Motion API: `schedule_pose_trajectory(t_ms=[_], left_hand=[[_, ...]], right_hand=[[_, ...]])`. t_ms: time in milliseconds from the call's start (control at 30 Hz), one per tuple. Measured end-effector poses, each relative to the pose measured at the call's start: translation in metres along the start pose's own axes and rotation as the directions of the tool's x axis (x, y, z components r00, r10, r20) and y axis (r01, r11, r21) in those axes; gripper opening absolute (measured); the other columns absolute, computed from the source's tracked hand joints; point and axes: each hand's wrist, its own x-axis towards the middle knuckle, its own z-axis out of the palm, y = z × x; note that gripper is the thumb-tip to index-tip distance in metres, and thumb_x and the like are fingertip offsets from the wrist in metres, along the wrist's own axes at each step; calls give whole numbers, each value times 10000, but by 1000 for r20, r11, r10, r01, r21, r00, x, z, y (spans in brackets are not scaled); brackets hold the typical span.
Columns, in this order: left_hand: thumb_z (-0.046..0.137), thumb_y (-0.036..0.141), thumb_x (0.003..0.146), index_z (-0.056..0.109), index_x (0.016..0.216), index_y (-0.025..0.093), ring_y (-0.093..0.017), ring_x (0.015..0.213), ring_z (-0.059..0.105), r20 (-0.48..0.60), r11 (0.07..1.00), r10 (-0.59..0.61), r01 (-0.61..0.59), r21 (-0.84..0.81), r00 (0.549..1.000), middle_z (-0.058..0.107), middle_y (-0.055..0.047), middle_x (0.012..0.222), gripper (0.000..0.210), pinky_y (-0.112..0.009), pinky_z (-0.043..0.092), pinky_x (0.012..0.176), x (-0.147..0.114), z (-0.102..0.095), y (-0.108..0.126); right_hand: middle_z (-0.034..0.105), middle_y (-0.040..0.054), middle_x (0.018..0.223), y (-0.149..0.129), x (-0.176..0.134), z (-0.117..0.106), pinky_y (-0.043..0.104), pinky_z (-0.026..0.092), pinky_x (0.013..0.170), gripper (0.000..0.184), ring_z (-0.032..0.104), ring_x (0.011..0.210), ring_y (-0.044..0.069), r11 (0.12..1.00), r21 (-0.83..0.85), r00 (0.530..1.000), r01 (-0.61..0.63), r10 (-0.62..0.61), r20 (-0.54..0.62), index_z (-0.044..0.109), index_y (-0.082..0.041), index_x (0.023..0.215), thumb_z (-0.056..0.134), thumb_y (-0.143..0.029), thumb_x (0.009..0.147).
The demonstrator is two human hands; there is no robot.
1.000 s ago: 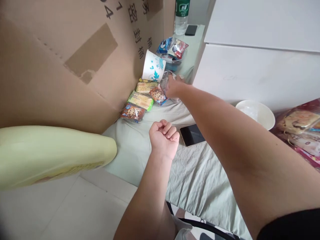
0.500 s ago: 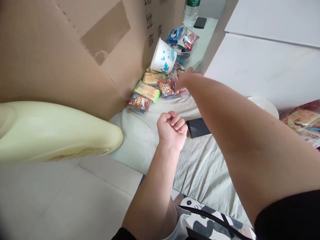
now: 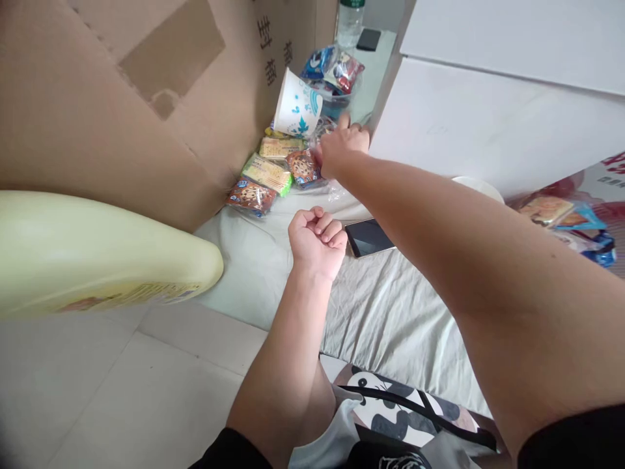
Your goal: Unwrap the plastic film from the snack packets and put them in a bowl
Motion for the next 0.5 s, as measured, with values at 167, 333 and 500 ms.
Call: schedule_pose_trajectory(t_ms=[167, 333, 500], left_hand=[[450, 125, 766, 413, 629, 184, -43, 359, 212, -8, 999, 33, -32, 10, 999, 186, 84, 517, 153, -185, 131, 383, 0, 0, -3], [426, 127, 793, 393, 620, 184, -36, 352, 195, -63, 996, 83, -81, 28, 995, 177, 90, 507, 185, -181, 132, 380, -1, 1, -4], [420, 138, 811, 400, 627, 186, -42, 365, 188, -29, 981, 159, -154, 122, 987, 184, 89, 512, 191, -190, 130, 381, -1, 3, -9]], right_hand=[[499, 187, 1352, 3, -21, -19, 565, 409, 1005, 577, 433, 1386, 424, 955, 258, 985, 145, -116, -124, 632, -88, 851, 420, -596, 1021], [526, 162, 1333, -7, -102, -86, 577, 401, 1043, 309, 444, 1351, 404, 971, 175, 977, 165, -136, -167, 615, -127, 919, 589, -429, 978], [591, 104, 983, 30, -220, -114, 478, 536, 824, 379, 607, 991, 306, 932, 362, 984, -5, 68, -162, 583, -199, 801, 735, -545, 831]])
